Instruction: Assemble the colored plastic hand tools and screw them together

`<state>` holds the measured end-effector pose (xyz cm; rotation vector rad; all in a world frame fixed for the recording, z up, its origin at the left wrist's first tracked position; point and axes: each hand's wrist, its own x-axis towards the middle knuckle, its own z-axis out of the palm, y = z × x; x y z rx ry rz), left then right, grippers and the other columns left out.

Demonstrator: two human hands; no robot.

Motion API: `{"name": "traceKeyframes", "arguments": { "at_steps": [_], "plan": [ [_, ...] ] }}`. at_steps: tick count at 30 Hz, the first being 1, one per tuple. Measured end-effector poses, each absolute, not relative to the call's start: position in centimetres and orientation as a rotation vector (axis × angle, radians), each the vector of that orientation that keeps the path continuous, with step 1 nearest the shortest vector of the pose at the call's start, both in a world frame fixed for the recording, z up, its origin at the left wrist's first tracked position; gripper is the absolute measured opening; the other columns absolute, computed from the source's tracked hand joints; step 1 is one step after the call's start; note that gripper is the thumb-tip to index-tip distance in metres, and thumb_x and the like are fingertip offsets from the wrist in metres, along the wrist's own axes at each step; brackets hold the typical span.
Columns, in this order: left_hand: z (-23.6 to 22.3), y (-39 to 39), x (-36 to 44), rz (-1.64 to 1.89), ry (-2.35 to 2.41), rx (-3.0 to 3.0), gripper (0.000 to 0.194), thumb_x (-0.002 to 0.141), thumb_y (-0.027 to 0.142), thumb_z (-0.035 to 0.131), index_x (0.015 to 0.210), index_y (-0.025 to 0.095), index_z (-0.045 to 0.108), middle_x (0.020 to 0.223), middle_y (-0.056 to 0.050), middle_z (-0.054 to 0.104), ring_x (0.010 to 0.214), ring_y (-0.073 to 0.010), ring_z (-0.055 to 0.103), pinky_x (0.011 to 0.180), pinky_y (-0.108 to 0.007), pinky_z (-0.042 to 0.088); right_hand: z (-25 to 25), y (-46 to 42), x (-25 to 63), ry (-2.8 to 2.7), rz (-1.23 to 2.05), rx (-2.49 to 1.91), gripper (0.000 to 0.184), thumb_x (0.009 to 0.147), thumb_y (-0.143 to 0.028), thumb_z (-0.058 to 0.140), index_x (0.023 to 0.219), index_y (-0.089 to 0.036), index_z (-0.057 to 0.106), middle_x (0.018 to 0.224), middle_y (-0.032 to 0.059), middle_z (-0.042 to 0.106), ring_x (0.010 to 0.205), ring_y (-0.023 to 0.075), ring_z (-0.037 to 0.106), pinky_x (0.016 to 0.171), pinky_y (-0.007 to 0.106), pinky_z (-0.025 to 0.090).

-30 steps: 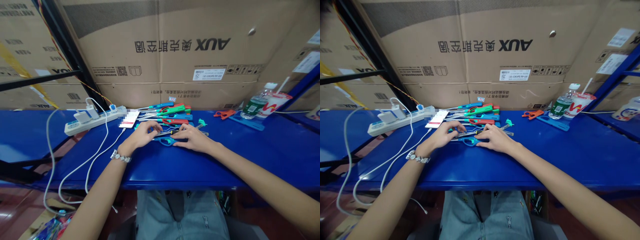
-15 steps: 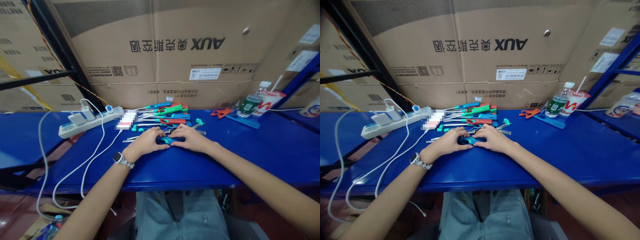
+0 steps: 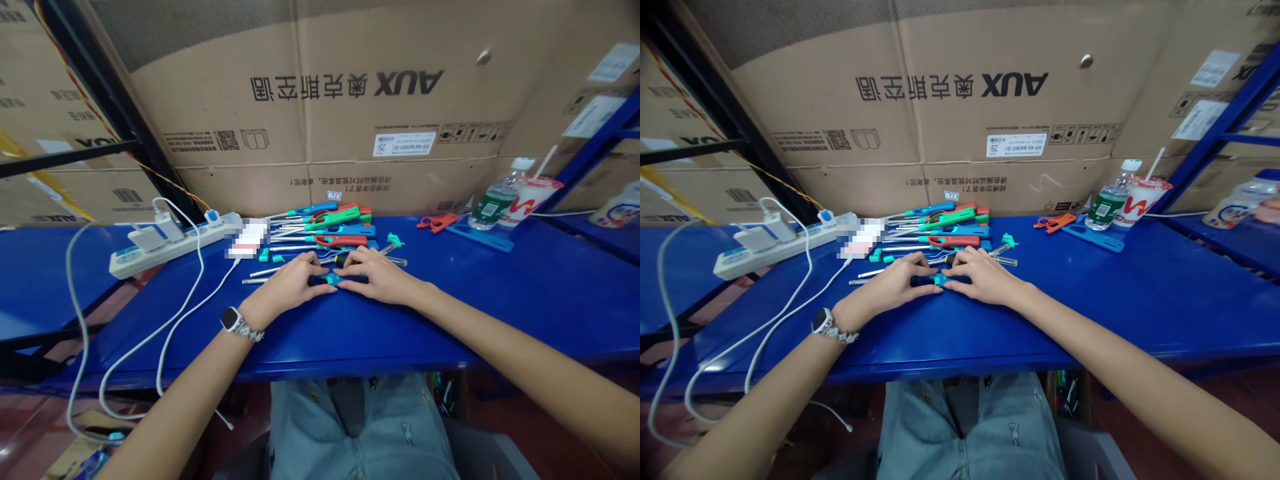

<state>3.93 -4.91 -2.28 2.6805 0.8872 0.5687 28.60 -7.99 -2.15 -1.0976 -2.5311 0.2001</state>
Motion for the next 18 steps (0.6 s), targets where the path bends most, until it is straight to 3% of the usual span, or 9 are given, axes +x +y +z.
{"name": "traceKeyframes", "arguments": {
  "at_steps": [4,7,9,18],
  "plan": [
    [-2.8,-5.0,4.1,0.58,0.974,2.707,0.043,0.092,0.045,0.073,0.126,0.019,0.071,0.101,-0.01,0.066,0.094,-0.0276,0.066,0.084,-0.041,0.054,-2.0,-8.8,27.7,-2.558,0.048,-1.144,0.033,0.102,-0.043,0.055,0.118,-0.02,0.071,0.108,0.0114,0.065,0.105,0.0288,0.056,0.087,0.043,0.042],
    [-3.2,-5.3,4.2,0.64,1.087,2.632,0.075,0.086,0.038,0.082,0.151,0.018,0.049,0.109,-0.012,0.072,0.1,-0.03,0.069,0.089,-0.043,0.053,-1.8,-9.3,26.4,-2.582,-0.089,-1.229,0.031,0.099,-0.039,0.054,0.114,-0.015,0.067,0.113,0.0149,0.064,0.104,0.0304,0.055,0.089,0.044,0.041],
    [-3.2,-5.6,4.2,0.643,1.14,2.59,0.087,0.083,0.036,0.084,0.156,0.017,0.04,0.111,-0.012,0.074,0.1,-0.0306,0.07,0.09,-0.044,0.053,-1.6,-9.6,25.4,-2.612,-0.173,-1.275,0.031,0.096,-0.035,0.052,0.114,-0.014,0.065,0.116,0.017,0.064,0.105,0.0318,0.055,0.091,0.045,0.04],
    [-2.9,-7.6,3.1,0.689,1.108,2.651,0.068,0.087,0.038,0.079,0.145,0.021,0.05,0.118,-0.009,0.075,0.119,-0.032,0.063,0.104,-0.048,0.045,-1.5,-10.4,22.9,-2.659,-0.296,-1.42,0.038,0.09,-0.038,0.052,0.113,-0.009,0.064,0.106,0.019,0.071,0.103,0.0337,0.056,0.097,0.046,0.034]
  ]
}}
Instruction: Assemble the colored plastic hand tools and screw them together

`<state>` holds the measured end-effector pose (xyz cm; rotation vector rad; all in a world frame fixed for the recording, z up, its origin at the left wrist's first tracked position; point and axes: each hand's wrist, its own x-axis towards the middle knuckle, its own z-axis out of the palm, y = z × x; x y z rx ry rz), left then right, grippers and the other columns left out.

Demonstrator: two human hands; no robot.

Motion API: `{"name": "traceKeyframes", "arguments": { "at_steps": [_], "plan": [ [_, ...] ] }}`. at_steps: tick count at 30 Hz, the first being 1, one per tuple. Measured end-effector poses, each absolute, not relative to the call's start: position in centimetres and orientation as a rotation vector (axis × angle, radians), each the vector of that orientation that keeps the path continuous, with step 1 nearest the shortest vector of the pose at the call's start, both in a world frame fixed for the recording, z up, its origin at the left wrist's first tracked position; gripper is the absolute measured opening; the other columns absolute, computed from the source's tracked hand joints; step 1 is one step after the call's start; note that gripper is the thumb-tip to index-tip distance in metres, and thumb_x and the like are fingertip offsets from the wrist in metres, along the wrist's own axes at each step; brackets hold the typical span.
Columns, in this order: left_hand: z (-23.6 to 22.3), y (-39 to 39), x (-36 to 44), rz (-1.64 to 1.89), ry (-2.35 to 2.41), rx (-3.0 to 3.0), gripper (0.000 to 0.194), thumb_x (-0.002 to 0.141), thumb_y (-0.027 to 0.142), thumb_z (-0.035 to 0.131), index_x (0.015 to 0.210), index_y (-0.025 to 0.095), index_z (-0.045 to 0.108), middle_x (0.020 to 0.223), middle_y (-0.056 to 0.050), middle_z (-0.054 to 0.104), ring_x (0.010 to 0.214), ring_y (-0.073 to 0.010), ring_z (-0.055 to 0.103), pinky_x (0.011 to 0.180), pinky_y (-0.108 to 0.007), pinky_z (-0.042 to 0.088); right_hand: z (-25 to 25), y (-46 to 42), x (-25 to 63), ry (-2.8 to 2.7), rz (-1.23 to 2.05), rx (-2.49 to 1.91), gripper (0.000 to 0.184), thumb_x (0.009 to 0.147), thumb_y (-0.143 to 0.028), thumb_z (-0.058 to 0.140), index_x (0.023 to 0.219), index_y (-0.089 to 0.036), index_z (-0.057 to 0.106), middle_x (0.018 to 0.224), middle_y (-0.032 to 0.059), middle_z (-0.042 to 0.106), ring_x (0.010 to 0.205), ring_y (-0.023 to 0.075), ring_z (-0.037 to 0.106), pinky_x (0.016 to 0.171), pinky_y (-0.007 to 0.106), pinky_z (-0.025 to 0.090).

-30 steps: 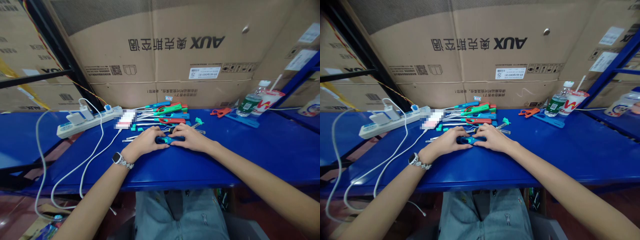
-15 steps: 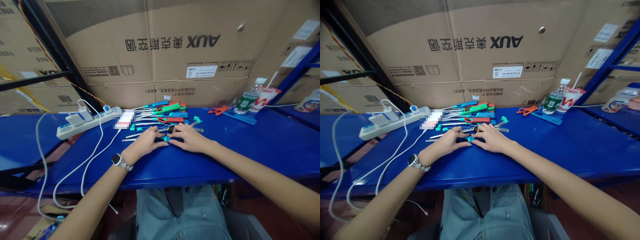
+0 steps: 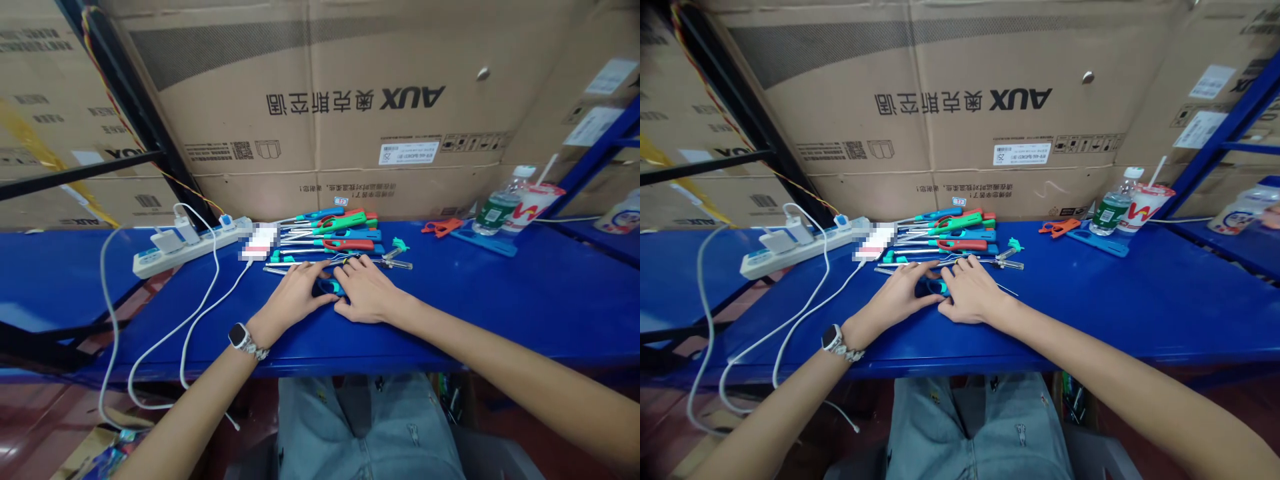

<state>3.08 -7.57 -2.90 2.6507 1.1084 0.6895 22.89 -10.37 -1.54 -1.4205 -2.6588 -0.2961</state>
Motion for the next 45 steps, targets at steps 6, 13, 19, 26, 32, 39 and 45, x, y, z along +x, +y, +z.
{"name": "traceKeyframes", "arguments": {
  "at_steps": [6,13,19,26,32,39,45],
  "plan": [
    [-2.1,-8.0,2.6,1.06,1.148,2.558,0.046,0.091,0.041,0.07,0.13,0.02,0.06,0.117,-0.009,0.073,0.111,-0.0288,0.063,0.099,-0.045,0.047,-1.2,-10.3,23.0,-2.663,-0.302,-1.469,0.036,0.093,-0.037,0.047,0.11,-0.009,0.063,0.104,0.0199,0.072,0.1,0.0339,0.056,0.093,0.046,0.034],
    [-1.3,-9.0,2.0,1.109,1.416,1.802,0.058,0.094,0.063,0.054,0.058,0.018,0.059,0.056,-0.003,0.061,0.057,-0.0168,0.057,0.06,-0.029,0.044,-0.7,-10.6,23.7,-2.512,-0.23,-1.557,0.027,0.095,-0.032,0.043,0.105,-0.013,0.059,0.099,0.0173,0.07,0.094,0.032,0.056,0.091,0.045,0.033],
    [-0.9,-7.0,7.7,1.172,1.104,1.563,0.055,0.089,0.069,0.059,0.073,0.016,0.066,0.073,-0.007,0.07,0.066,-0.0181,0.061,0.063,-0.029,0.048,-1.2,-11.5,22.4,-2.334,-0.1,-1.571,0.034,0.096,-0.029,0.038,0.117,-0.007,0.055,0.106,0.0207,0.07,0.099,0.0339,0.059,0.091,0.046,0.035],
    [1.4,-5.5,14.3,1.135,0.793,1.47,0.035,0.099,0.043,0.057,0.077,0.016,0.063,0.071,-0.006,0.071,0.07,-0.0182,0.068,0.071,-0.03,0.053,-1.9,-11.7,24.4,-2.07,0.181,-1.519,0.05,0.104,-0.045,0.034,0.133,-0.007,0.046,0.127,0.0243,0.064,0.121,0.0345,0.056,0.099,0.047,0.035],
    [2.6,-4.0,15.0,0.985,0.864,1.666,0.033,0.102,0.031,0.053,0.072,0.019,0.051,0.051,0.004,0.052,0.045,-0.0121,0.055,0.049,-0.023,0.045,-1.3,-12.5,30.0,-1.98,0.347,-1.425,0.045,0.108,-0.048,0.031,0.091,-0.021,0.063,0.087,0.0034,0.07,0.092,0.0233,0.063,0.088,0.04,0.035],
    [2.6,-5.4,6.6,0.964,1.021,1.576,0.037,0.092,0.05,0.065,0.076,0.02,0.049,0.053,0.01,0.034,0.038,-0.0064,0.03,0.037,-0.019,0.022,-1.5,-11.7,30.9,-1.933,0.525,-1.384,0.045,0.107,-0.043,0.037,0.077,-0.019,0.061,0.068,-0.0004,0.062,0.065,0.0162,0.057,0.073,0.032,0.035],
    [2.3,-9.1,-0.7,0.991,1.158,1.347,0.047,0.08,0.061,0.073,0.077,0.02,0.049,0.059,0.011,0.027,0.042,-0.0053,0.026,0.038,-0.018,0.023,-0.9,-8.1,23.8,-2.194,0.359,-1.197,0.018,0.097,-0.021,0.055,0.08,-0.019,0.063,0.08,0.0001,0.069,0.078,0.0167,0.061,0.081,0.033,0.037]
  ]
}}
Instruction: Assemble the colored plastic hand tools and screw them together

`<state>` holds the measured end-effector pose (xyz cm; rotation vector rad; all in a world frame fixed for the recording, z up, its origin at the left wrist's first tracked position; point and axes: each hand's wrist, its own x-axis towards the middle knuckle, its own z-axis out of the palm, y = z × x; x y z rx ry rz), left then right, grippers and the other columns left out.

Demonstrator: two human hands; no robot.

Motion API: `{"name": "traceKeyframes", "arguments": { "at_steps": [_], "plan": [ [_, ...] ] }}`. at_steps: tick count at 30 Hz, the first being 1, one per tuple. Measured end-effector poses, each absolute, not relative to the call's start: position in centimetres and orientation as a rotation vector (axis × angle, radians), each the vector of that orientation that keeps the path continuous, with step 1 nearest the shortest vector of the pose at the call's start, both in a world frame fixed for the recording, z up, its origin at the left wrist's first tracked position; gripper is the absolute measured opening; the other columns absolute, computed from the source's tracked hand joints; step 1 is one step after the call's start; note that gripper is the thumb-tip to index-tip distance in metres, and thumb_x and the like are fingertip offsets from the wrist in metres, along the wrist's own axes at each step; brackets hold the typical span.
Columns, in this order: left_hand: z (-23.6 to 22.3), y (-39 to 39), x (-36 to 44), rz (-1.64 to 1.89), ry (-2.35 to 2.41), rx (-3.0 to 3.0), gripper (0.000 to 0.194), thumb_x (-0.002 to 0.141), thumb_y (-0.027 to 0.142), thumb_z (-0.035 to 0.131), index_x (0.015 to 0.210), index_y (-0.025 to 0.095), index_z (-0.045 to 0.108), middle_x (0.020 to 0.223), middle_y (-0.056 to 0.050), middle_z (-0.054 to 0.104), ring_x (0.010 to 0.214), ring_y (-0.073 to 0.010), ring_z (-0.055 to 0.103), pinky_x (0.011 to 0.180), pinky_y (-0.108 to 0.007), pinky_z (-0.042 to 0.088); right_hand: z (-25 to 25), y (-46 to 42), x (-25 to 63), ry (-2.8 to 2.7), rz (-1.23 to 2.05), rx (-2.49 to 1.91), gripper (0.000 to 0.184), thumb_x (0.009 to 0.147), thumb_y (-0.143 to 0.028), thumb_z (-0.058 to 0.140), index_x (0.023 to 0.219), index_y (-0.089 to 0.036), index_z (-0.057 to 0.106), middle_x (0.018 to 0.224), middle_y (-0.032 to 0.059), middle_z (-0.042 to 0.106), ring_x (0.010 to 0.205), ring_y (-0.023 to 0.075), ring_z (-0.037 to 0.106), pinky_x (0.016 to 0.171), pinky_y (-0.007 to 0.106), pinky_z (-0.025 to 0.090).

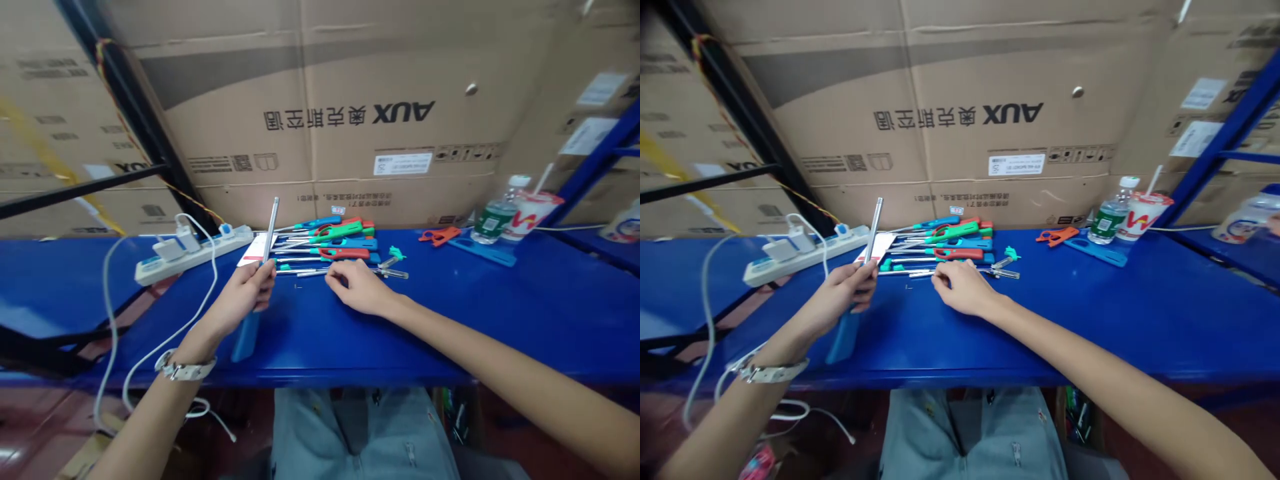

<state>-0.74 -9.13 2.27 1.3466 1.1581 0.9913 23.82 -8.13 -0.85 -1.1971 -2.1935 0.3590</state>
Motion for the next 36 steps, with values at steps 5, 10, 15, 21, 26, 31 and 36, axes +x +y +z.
{"name": "traceKeyframes", "arguments": {
  "at_steps": [5,10,15,21,26,31,36],
  "plan": [
    [1.8,-10.1,-2.8,0.982,1.159,1.165,0.046,0.076,0.057,0.076,0.075,0.02,0.048,0.058,0.011,0.027,0.043,-0.0046,0.025,0.038,-0.017,0.024,-0.1,-3.4,17.6,-2.324,0.261,-1.25,0.01,0.094,-0.021,0.061,0.095,-0.019,0.071,0.094,0.0057,0.072,0.095,0.022,0.063,0.085,0.035,0.04],
    [1.5,-9.5,-2.7,0.948,1.12,1.075,0.045,0.075,0.051,0.08,0.074,0.019,0.049,0.057,0.011,0.028,0.043,-0.0037,0.023,0.038,-0.017,0.022,0.3,0.3,14.5,-2.501,0.21,-1.311,0.014,0.093,-0.028,0.066,0.099,-0.019,0.075,0.099,0.009,0.074,0.103,0.0264,0.064,0.09,0.039,0.04],
    [1.4,-8.8,-2.3,0.894,1.116,1.07,0.037,0.085,0.046,0.073,0.075,0.019,0.05,0.058,0.01,0.028,0.042,-0.0039,0.023,0.04,-0.018,0.02,0.4,2.0,14.5,-2.58,0.241,-1.276,0.011,0.09,-0.027,0.072,0.084,-0.018,0.075,0.091,0.0072,0.076,0.094,0.0245,0.066,0.088,0.038,0.04],
    [1.4,-7.2,-1.4,0.764,1.172,1.311,0.033,0.095,0.049,0.06,0.08,0.019,0.055,0.058,0.007,0.034,0.041,-0.0065,0.027,0.04,-0.021,0.021,-0.1,1.9,17.4,-2.096,0.498,-1.151,0.013,0.093,-0.026,0.064,0.096,-0.016,0.071,0.085,0.0058,0.074,0.078,0.0181,0.065,0.075,0.032,0.047],
    [1.2,-4.9,1.4,0.865,1.168,1.976,0.025,0.1,0.042,0.05,0.089,0.022,0.058,0.065,0.001,0.052,0.054,-0.0152,0.047,0.051,-0.025,0.034,-0.4,0.3,22.9,-1.435,0.834,-1.128,0.019,0.091,-0.03,0.059,0.1,-0.019,0.072,0.082,0.0029,0.072,0.073,0.017,0.065,0.07,0.03,0.049],
    [0.7,-3.6,4.3,0.67,1.266,2.539,0.03,0.105,0.039,0.043,0.102,0.021,0.067,0.074,-0.005,0.064,0.067,-0.0235,0.061,0.063,-0.03,0.038,-0.8,-2.0,28.2,-0.986,0.938,-1.145,0.027,0.077,-0.047,0.071,0.084,-0.02,0.071,0.08,0.004,0.072,0.07,0.0178,0.064,0.054,0.025,0.04],
    [-0.2,-3.9,5.1,0.49,1.343,2.709,0.036,0.107,0.038,0.036,0.121,0.021,0.065,0.085,-0.011,0.071,0.073,-0.0291,0.067,0.063,-0.031,0.039,-1.7,-3.5,29.2,-0.956,0.798,-1.126,0.044,0.069,-0.061,0.076,0.083,-0.02,0.071,0.075,0.0021,0.065,0.068,0.0159,0.056,0.052,0.025,0.036]
  ]
}}
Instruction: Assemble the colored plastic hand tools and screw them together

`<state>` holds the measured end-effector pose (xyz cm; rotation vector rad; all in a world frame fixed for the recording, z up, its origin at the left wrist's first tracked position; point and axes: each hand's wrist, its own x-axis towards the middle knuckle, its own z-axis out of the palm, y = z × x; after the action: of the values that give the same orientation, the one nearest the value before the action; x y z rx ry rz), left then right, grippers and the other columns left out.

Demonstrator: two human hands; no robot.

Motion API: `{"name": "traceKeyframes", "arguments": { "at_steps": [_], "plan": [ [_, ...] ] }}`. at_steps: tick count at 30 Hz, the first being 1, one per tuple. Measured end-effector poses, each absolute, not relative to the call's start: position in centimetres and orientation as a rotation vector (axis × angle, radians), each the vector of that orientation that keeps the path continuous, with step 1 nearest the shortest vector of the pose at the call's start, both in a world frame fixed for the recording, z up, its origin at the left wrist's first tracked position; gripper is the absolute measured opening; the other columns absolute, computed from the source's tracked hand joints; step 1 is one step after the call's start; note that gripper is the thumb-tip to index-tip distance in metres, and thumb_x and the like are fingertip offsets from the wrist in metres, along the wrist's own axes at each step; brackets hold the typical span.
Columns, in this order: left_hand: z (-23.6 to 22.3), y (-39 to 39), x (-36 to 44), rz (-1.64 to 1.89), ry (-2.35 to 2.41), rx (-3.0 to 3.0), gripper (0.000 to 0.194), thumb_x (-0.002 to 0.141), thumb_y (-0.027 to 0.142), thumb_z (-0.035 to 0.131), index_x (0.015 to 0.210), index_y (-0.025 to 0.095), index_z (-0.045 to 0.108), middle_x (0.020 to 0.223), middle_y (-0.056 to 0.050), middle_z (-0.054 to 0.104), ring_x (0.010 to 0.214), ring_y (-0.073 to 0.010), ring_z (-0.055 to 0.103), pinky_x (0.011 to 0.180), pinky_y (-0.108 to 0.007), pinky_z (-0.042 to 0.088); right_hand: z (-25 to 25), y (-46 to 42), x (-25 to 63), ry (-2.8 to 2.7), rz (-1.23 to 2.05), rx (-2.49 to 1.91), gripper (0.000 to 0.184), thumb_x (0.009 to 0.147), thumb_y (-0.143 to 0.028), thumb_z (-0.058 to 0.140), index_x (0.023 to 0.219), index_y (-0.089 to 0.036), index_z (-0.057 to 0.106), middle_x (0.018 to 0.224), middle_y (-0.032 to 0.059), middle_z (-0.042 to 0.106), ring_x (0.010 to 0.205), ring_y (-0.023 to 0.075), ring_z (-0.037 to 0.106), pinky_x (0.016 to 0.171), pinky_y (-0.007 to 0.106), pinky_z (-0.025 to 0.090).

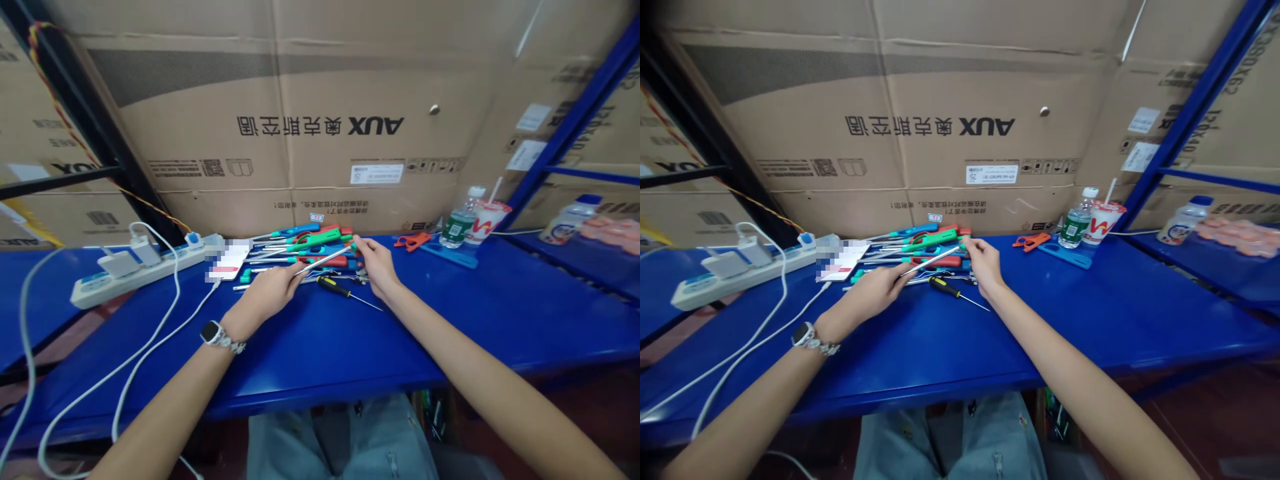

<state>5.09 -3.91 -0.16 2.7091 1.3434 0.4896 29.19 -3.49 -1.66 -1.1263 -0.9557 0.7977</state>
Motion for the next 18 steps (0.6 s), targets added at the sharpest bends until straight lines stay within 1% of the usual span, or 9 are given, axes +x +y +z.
{"name": "traceKeyframes", "arguments": {
  "at_steps": [3,9,14,18],
  "plan": [
    [-0.4,-4.4,5.0,0.481,1.377,2.727,0.034,0.106,0.038,0.037,0.115,0.02,0.065,0.084,-0.011,0.071,0.072,-0.0283,0.067,0.063,-0.03,0.039,-2.0,-4.1,28.2,-1.038,0.75,-1.111,0.045,0.073,-0.065,0.073,0.082,-0.021,0.067,0.075,0.001,0.063,0.066,0.0151,0.054,0.054,0.026,0.037],
    [-0.2,-4.9,4.1,0.502,1.377,2.736,0.034,0.107,0.038,0.035,0.108,0.02,0.064,0.082,-0.009,0.07,0.072,-0.0262,0.067,0.063,-0.029,0.039,-1.8,-5.0,26.9,-1.156,0.804,-1.019,0.04,0.073,-0.06,0.075,0.08,-0.024,0.059,0.063,-0.0045,0.053,0.058,0.0134,0.048,0.058,0.028,0.04],
    [0.2,-5.1,3.4,0.609,1.265,2.675,0.028,0.104,0.035,0.042,0.098,0.021,0.064,0.074,-0.006,0.065,0.067,-0.0238,0.063,0.065,-0.029,0.039,-1.3,-5.5,27.2,-1.268,0.821,-1.01,0.039,0.073,-0.058,0.075,0.083,-0.023,0.061,0.068,-0.0033,0.056,0.062,0.0139,0.051,0.064,0.031,0.045],
    [0.3,-5.1,3.3,0.63,1.186,2.662,0.029,0.105,0.036,0.042,0.094,0.021,0.063,0.07,-0.004,0.061,0.064,-0.0222,0.06,0.063,-0.029,0.035,-1.2,-5.6,27.1,-1.269,0.832,-0.941,0.036,0.073,-0.054,0.076,0.084,-0.023,0.061,0.07,-0.0035,0.057,0.063,0.0133,0.051,0.065,0.031,0.044]
  ]
}}
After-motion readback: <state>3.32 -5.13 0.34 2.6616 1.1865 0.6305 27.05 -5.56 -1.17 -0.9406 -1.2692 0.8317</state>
